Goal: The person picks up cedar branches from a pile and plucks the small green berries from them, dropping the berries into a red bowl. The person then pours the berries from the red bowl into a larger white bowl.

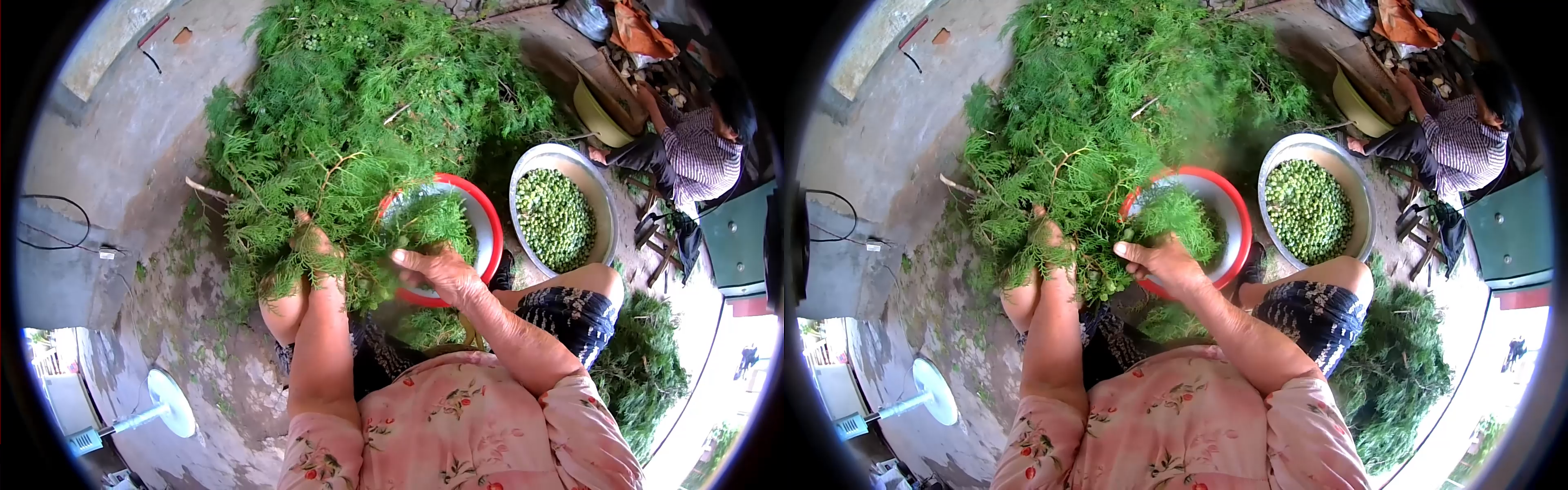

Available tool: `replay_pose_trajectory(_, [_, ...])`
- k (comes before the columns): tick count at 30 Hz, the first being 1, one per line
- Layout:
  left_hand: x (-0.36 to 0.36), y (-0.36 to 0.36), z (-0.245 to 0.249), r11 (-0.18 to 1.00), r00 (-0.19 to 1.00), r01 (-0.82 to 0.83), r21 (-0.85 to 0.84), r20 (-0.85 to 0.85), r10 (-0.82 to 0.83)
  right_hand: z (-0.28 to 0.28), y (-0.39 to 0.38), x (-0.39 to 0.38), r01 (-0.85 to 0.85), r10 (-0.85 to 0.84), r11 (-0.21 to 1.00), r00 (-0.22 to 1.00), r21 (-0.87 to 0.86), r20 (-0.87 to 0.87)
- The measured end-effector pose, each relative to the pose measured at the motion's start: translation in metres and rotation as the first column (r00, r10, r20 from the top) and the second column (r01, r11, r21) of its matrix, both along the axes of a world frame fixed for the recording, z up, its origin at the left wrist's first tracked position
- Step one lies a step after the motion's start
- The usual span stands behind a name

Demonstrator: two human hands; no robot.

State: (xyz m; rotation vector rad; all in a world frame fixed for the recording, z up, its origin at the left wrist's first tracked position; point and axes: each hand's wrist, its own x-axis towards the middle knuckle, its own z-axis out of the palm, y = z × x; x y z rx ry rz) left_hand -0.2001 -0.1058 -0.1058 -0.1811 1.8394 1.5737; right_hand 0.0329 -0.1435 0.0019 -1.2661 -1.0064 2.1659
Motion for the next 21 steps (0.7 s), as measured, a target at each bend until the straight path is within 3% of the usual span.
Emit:
replay_pose_trajectory(1, [0.019, -0.004, 0.037, 0.956, 0.983, -0.116, 0.268, 0.168, 0.072, -0.004, 0.0, -0.001, 0.004, -0.01, 0.998, 0.996, -0.061, -0.092])
replay_pose_trajectory(4, [0.009, -0.005, 0.012, 0.923, 0.988, -0.031, 0.384, 0.151, -0.03, -0.014, -0.002, -0.001, 0.014, -0.089, 0.978, 0.928, -0.206, -0.361])
replay_pose_trajectory(6, [-0.006, -0.006, -0.017, 0.861, 0.98, 0.008, 0.509, 0.167, -0.108, -0.015, -0.002, 0.0, 0.001, -0.149, 0.945, 0.891, -0.328, -0.428])
replay_pose_trajectory(8, [-0.021, -0.007, -0.046, 0.759, 0.945, 0.016, 0.65, 0.239, -0.224, -0.016, -0.006, -0.007, 0.07, -0.181, 0.936, 0.936, -0.344, -0.303])
replay_pose_trajectory(10, [-0.045, -0.009, -0.085, 0.525, 0.759, -0.114, 0.843, 0.415, -0.502, -0.02, -0.007, -0.014, 0.081, -0.177, 0.916, 0.961, -0.393, -0.214])
replay_pose_trajectory(12, [-0.064, -0.005, -0.13, 0.311, 0.43, -0.353, 0.882, 0.449, -0.784, -0.017, -0.009, -0.021, 0.101, -0.177, 0.92, 0.969, -0.378, -0.171])
replay_pose_trajectory(14, [-0.079, 0.004, -0.174, 0.168, 0.188, -0.573, 0.802, 0.328, -0.926, -0.016, -0.011, -0.023, 0.088, -0.155, 0.934, 0.973, -0.346, -0.172])
replay_pose_trajectory(16, [-0.085, 0.015, -0.195, 0.049, 0.002, -0.728, 0.684, 0.074, -0.997, -0.016, -0.013, -0.02, 0.059, -0.147, 0.933, 0.963, -0.355, -0.225])
replay_pose_trajectory(17, [-0.079, 0.017, -0.197, -0.031, 0.008, -0.739, 0.673, -0.037, -0.999, -0.011, -0.014, -0.015, 0.016, -0.095, 0.944, 0.97, -0.33, -0.225])
replay_pose_trajectory(19, [-0.055, 0.016, -0.149, -0.185, 0.022, -0.759, 0.624, -0.259, -0.966, -0.001, -0.017, -0.008, -0.026, -0.047, 0.951, 0.973, -0.308, -0.227])
replay_pose_trajectory(20, [-0.052, 0.014, -0.129, -0.081, 0.009, -0.969, 0.234, -0.291, -0.957, 0.001, -0.019, -0.006, -0.046, -0.019, 0.952, 0.978, -0.302, -0.208])
replay_pose_trajectory(21, [-0.051, 0.011, -0.108, 0.054, 0.014, -0.979, -0.198, -0.325, -0.946, 0.002, -0.02, -0.003, -0.068, 0.011, 0.953, 0.982, -0.296, -0.19])
